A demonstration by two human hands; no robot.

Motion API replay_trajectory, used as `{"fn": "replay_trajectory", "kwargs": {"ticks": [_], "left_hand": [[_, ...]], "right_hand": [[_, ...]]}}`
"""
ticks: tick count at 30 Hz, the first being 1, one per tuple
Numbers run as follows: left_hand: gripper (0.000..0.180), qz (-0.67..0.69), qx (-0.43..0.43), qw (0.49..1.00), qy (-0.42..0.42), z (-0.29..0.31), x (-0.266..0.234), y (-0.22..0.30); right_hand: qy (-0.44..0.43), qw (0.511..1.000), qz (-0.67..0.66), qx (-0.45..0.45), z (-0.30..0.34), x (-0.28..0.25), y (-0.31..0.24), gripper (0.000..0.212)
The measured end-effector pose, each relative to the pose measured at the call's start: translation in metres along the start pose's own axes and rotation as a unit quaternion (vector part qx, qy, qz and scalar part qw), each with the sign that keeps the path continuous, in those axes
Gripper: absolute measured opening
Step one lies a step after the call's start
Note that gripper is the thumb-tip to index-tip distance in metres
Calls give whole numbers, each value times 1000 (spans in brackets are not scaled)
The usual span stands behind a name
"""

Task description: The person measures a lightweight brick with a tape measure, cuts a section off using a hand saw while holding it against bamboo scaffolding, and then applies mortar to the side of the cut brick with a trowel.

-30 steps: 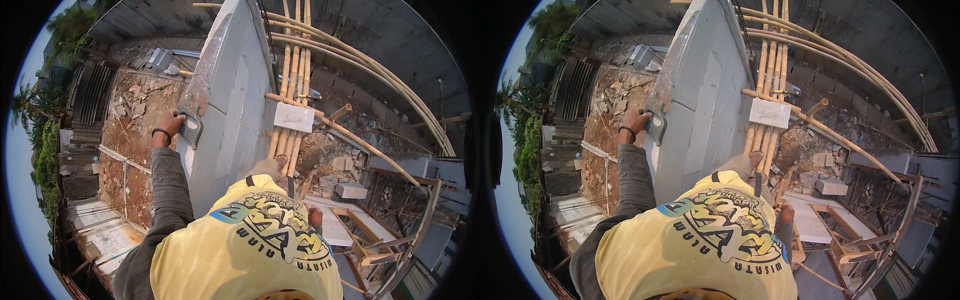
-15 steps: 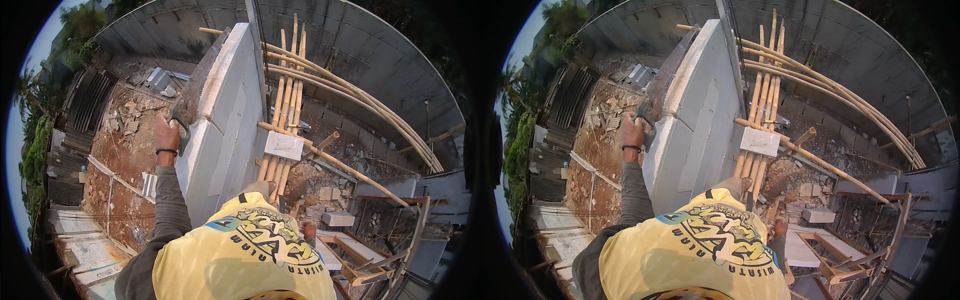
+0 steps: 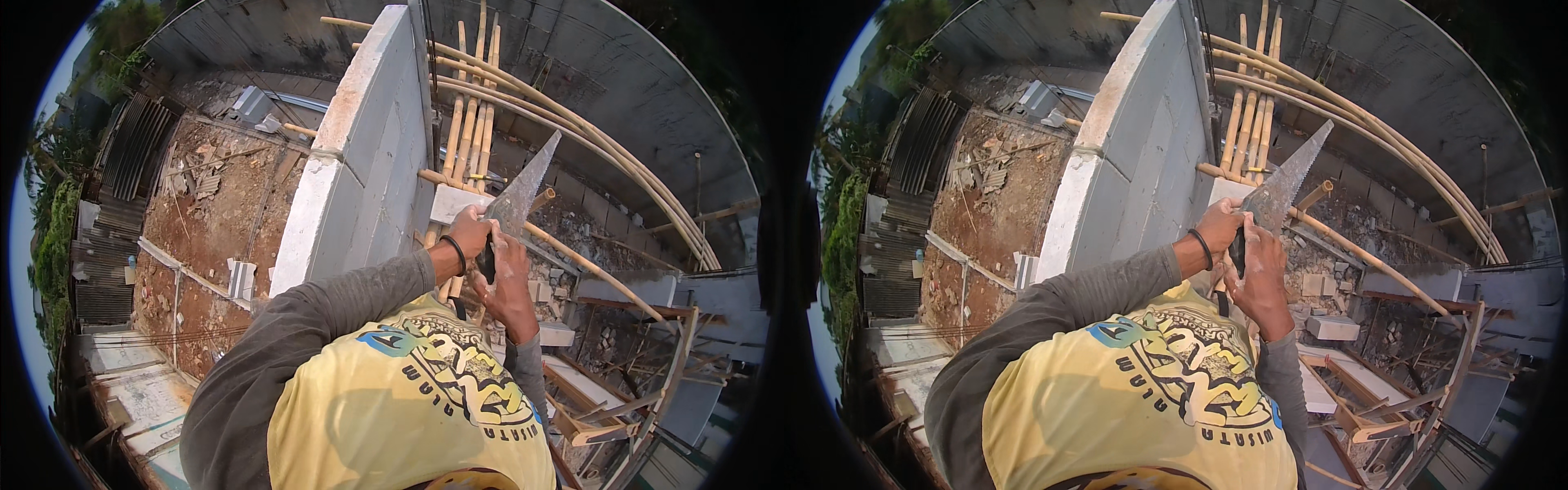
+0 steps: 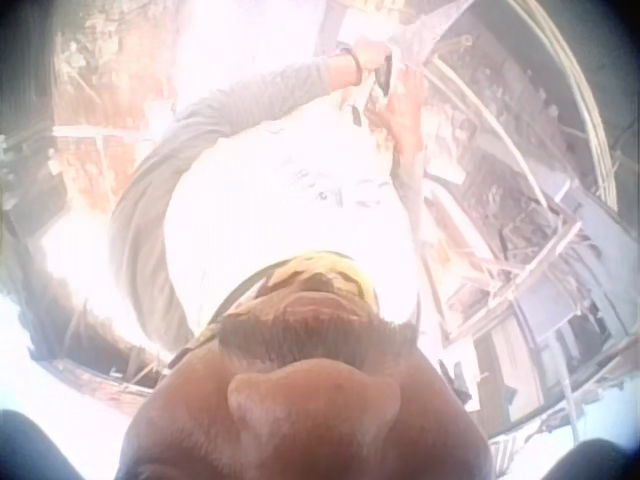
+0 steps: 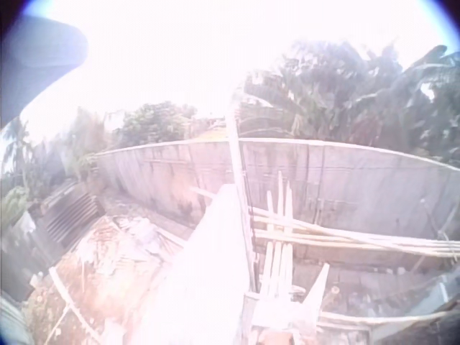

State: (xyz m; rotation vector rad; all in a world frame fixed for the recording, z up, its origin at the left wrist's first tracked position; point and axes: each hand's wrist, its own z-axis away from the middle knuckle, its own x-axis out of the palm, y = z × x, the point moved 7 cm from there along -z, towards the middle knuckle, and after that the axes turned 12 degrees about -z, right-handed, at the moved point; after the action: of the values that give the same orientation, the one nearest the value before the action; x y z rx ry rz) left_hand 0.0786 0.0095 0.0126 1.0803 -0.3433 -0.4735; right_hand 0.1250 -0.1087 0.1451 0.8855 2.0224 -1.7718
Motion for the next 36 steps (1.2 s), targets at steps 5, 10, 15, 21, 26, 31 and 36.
{"fn": "replay_trajectory", "kwargs": {"ticks": [5, 10, 15, 21, 26, 31, 36], "left_hand": [[20, -137, -195, 969, -61, -13, 58, -146], [29, -407, -143, 898, -88, -29, 47, -223], [60, -190, -263, 925, -195, -16, 75, -138], [44, -302, -221, 925, -75, -132, 11, -218], [35, -329, -295, 897, 11, -189, -69, -302], [37, -442, -347, 824, 67, -254, -149, -392], [41, -472, -358, 799, 102, -313, -194, -478]], "right_hand": [[-61, 960, 82, 259, 50, 36, 90, 88], [-60, 942, 1, 331, 80, 100, 150, 84], [41, 922, 7, 384, 78, 67, 182, 71], [163, 865, -30, 473, 65, 64, 273, 33], [236, 696, -337, 589, 59, 79, 349, 12], [398, 589, -377, 594, 57, 126, 485, 12], [455, 563, -373, 581, 73, 203, 614, 10]]}}
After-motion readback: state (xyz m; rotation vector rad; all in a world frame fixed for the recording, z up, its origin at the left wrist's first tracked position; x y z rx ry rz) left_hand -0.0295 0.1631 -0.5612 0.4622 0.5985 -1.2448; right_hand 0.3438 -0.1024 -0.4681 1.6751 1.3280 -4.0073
